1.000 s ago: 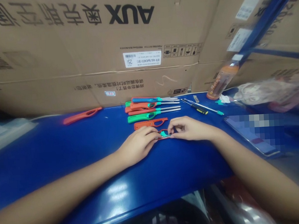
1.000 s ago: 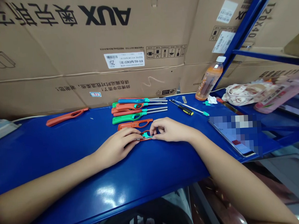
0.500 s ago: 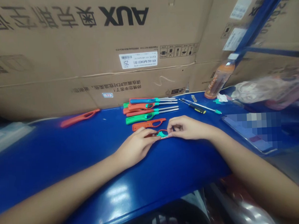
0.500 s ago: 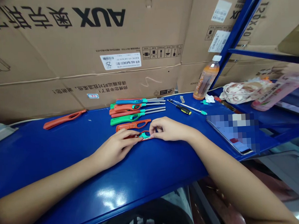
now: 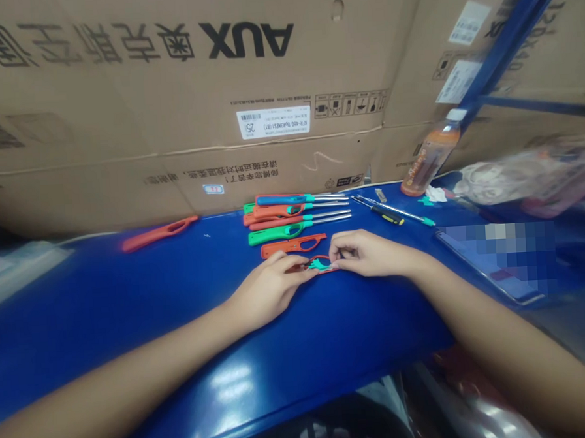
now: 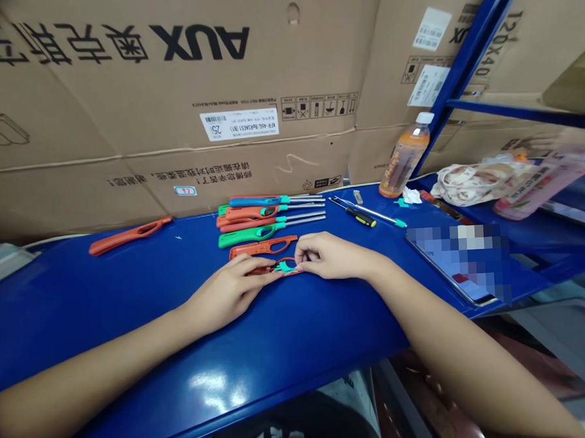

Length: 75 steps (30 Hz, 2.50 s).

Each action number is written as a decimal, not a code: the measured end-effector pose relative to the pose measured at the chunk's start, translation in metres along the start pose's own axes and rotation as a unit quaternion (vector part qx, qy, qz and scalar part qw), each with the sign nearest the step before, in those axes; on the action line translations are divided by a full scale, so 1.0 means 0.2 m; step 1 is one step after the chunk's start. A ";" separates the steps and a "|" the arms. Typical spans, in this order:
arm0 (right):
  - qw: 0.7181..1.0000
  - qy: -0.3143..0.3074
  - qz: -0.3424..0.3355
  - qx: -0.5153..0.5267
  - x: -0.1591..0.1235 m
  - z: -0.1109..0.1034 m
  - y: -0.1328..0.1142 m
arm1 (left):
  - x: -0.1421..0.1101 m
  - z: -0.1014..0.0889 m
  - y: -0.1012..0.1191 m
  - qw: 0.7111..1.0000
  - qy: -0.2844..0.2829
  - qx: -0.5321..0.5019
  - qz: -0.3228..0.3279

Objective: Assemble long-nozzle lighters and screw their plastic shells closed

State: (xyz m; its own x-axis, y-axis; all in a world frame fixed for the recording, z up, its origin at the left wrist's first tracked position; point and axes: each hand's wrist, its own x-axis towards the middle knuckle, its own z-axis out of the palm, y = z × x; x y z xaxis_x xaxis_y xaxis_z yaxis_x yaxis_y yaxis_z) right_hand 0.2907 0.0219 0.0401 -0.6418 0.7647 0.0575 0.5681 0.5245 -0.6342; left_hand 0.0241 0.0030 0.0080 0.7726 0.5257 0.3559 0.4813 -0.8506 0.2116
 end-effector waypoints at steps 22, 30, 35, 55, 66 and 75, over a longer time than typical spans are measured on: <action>0.996 0.016 0.075 0.041 0.01 -0.02 0.02 | 0.00 0.00 0.02 0.999 -0.005 0.050 0.001; 0.998 0.002 0.064 -0.014 0.00 -0.06 0.04 | 0.01 0.00 0.02 1.000 -0.005 0.030 0.010; 0.993 -0.033 0.113 0.016 -0.01 -0.05 0.04 | 0.01 0.00 0.01 1.000 -0.011 0.028 0.010; 0.991 -0.009 0.131 0.021 0.01 0.00 0.03 | 0.00 0.01 -0.01 0.999 0.025 -0.025 0.015; 0.998 -0.011 0.055 -0.003 0.00 -0.03 -0.02 | -0.01 0.01 -0.01 1.000 0.016 -0.011 0.008; 0.990 -0.012 0.125 0.056 0.02 -0.01 0.00 | 0.00 0.01 -0.01 1.000 0.020 -0.013 0.013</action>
State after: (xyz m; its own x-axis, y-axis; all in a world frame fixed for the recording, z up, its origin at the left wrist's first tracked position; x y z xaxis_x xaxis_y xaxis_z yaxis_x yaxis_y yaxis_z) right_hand 0.2895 0.0260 0.0423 -0.5010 0.8557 -0.1296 0.6507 0.2737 -0.7083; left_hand 0.0230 0.0047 0.0061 0.7666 0.5038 0.3981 0.4509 -0.8638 0.2249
